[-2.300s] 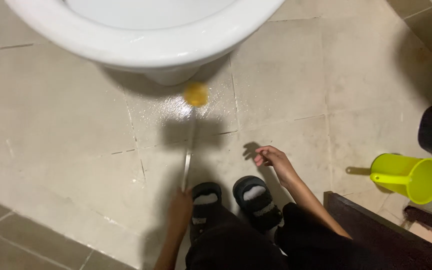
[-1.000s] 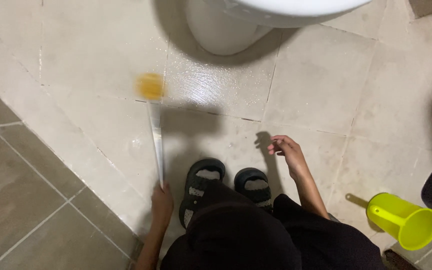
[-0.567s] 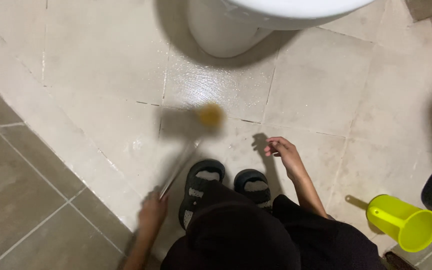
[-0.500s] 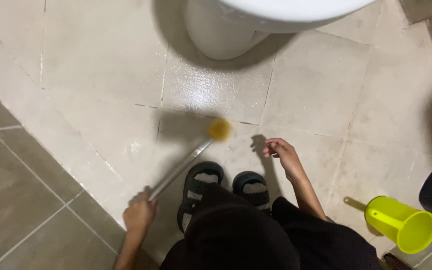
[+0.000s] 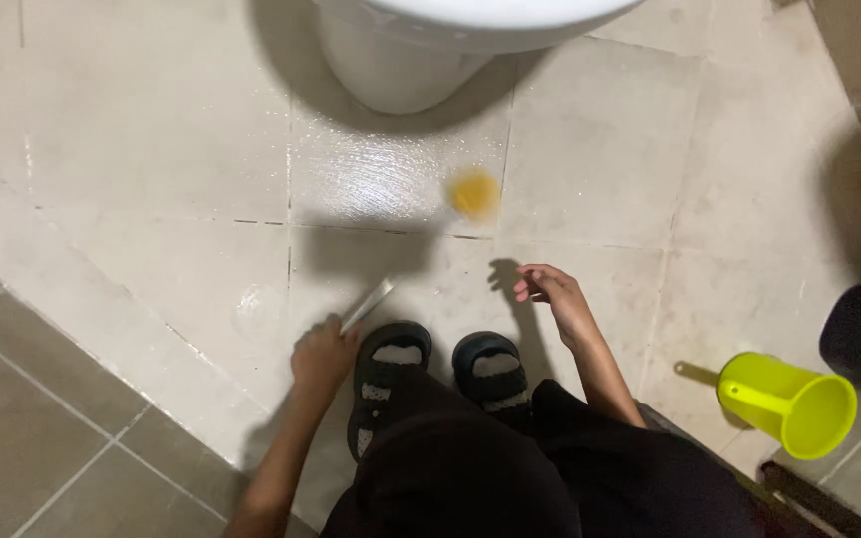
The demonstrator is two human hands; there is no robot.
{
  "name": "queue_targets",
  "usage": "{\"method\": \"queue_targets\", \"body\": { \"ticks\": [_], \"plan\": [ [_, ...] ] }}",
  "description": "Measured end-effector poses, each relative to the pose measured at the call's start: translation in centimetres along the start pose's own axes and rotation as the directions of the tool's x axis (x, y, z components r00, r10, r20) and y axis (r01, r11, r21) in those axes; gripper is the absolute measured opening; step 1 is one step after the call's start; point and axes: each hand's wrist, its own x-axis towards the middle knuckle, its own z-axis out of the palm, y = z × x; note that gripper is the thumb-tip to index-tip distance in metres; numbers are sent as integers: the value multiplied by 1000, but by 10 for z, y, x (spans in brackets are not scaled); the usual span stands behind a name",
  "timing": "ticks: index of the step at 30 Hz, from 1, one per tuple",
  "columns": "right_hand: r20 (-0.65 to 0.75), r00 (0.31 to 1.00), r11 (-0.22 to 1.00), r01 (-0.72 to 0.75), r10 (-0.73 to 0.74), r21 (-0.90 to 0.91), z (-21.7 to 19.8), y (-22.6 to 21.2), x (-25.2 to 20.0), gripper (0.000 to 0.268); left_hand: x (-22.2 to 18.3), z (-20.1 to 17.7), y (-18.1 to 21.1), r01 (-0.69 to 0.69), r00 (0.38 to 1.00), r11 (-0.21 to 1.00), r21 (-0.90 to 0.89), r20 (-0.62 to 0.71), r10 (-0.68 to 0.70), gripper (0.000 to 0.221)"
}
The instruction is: Scrubbing a stain on a bathroom floor using a brush and pouring water from a dipper.
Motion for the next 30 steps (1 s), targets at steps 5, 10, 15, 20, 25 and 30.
{"method": "queue_targets", "body": {
  "ticks": [5, 10, 15, 20, 25, 30],
  "plan": [
    [-66, 997, 999, -40, 38, -27, -8, 14, -2, 33, -6, -15, 40, 51, 979, 947, -316, 202, 15, 43],
    [-55, 998, 1000, -7, 7, -17, -8, 3, -2, 34, 16, -22, 17, -83, 996, 995, 62, 24, 82, 54],
    [-59, 998, 999, -17, 14, -38, -6, 11, 1, 33, 11, 25, 6, -166, 982, 973, -162, -116, 148, 46],
    [-37, 999, 1000, 0, 0, -4, -4, 10, 6, 33, 2, -59, 6, 100, 980, 992, -78, 178, -85, 53],
    [-36, 999, 1000, -28, 27, -12, 6, 11, 11, 32, -8, -25, 12, 300, 941, 853, -427, 276, -193, 49],
    [-5, 999, 996, -54, 54, -73, 13, 16, 9, 33, -11, -77, 10, 158, 949, 987, 3, 275, -153, 49]
  ]
}}
